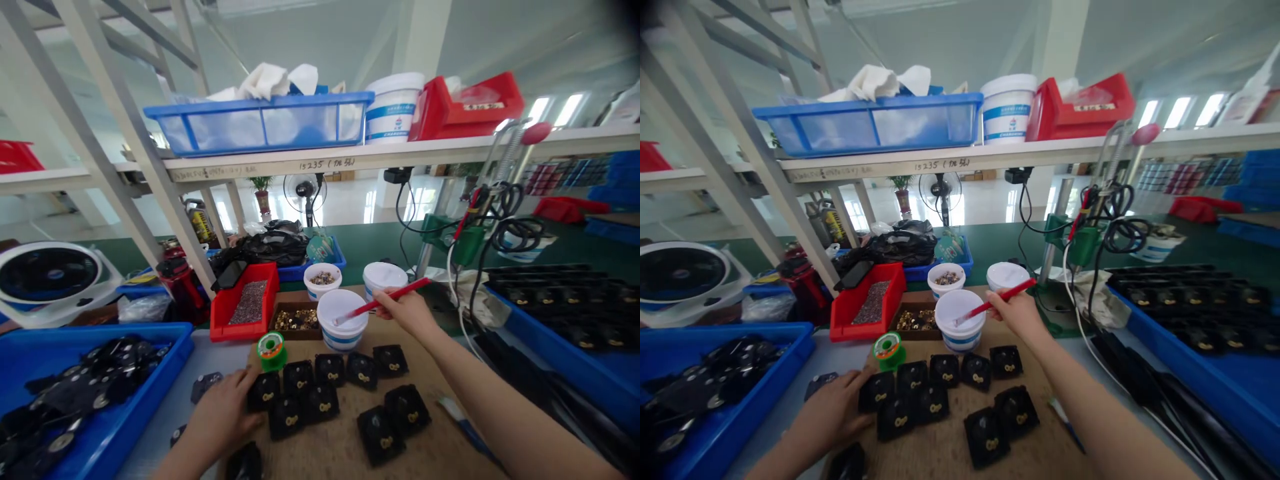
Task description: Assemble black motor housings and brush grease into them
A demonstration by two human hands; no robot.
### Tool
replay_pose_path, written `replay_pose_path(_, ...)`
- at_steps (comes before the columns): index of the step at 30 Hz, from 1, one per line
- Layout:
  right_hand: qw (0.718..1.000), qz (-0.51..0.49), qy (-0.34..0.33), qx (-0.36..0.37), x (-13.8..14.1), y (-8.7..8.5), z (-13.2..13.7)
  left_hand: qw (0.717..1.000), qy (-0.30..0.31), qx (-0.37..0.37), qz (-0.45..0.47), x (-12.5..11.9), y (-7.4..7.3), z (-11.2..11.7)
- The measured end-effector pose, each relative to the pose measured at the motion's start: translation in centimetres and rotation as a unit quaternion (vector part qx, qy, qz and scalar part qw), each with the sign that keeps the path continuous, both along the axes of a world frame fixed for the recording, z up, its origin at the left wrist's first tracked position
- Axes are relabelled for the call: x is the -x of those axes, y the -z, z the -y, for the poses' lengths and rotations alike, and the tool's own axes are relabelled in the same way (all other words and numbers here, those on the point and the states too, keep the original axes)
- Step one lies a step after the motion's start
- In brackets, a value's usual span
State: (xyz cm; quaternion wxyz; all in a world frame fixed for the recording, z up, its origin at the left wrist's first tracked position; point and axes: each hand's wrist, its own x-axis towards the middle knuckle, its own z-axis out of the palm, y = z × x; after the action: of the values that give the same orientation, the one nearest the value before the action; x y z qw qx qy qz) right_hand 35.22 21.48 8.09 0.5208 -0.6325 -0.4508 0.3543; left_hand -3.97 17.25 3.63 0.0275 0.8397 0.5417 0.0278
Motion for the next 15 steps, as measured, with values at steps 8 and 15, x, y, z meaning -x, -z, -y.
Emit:
replay_pose_path(8,0.982,-0.168,0.025,0.082,-1.2,2.0,-2.4,0.999,0.012,0.005,-0.033,0.8,1.5,-1.7)
replay_pose_path(15,0.948,-0.306,0.085,-0.011,-4.0,0.9,0.6,0.998,-0.035,0.047,-0.003,1.7,2.0,-1.6)
